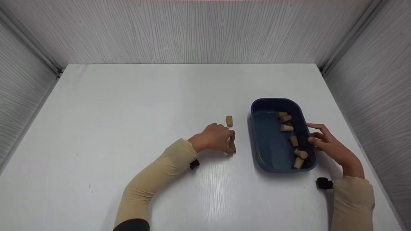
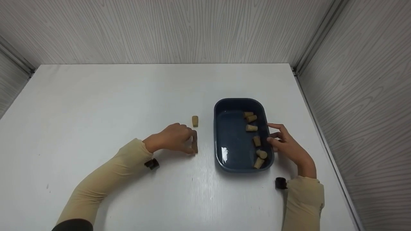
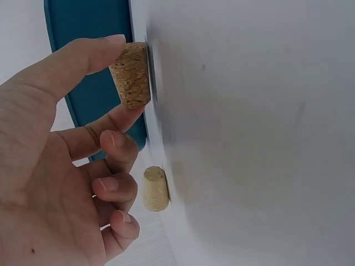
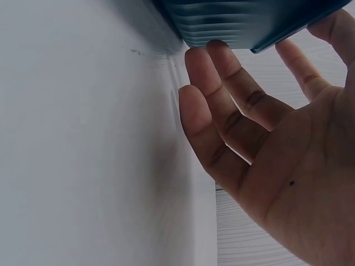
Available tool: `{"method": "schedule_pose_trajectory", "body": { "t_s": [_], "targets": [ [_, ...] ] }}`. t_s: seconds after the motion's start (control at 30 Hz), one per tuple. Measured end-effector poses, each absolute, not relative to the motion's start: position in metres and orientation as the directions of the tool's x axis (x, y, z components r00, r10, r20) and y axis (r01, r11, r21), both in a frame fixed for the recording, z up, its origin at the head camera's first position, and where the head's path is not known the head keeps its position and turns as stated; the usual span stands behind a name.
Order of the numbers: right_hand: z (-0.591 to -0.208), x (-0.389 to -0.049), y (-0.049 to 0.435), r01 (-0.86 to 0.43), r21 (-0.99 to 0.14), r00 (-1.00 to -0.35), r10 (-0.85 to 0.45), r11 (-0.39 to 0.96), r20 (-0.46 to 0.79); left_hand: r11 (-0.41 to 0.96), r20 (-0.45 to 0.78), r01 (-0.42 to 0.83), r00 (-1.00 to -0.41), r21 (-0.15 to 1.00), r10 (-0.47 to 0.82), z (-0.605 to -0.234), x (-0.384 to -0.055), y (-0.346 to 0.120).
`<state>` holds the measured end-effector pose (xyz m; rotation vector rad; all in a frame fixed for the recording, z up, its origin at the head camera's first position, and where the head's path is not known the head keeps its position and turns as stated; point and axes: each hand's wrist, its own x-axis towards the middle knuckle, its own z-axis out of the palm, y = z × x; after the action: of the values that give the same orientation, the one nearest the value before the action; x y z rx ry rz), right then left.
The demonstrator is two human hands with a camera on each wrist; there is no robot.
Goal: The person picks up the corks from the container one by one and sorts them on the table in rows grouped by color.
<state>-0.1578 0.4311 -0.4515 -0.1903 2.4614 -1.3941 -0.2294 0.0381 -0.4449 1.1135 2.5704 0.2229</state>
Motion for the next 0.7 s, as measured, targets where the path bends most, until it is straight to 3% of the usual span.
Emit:
{"method": "schedule_pose_trajectory", "body": {
  "t_s": [0.3,0.5,0.7],
  "targets": [
    [-0.452,-0.157,0.43,0.047,-0.844,-0.943,-0.254,0.535,-0.214,0.681,-0.23,0.671,-0.641,0.295,0.732,-0.434,-0.232,0.037],
    [-0.452,-0.157,0.43,0.044,-0.848,-0.942,-0.26,0.527,-0.211,0.637,-0.145,0.694,-0.63,0.336,0.763,-0.409,-0.233,0.046],
    [-0.451,-0.157,0.431,0.036,-0.851,-0.944,-0.26,0.524,-0.2,0.588,-0.072,0.75,-0.597,0.303,0.799,-0.389,-0.233,0.067]
  ]
}}
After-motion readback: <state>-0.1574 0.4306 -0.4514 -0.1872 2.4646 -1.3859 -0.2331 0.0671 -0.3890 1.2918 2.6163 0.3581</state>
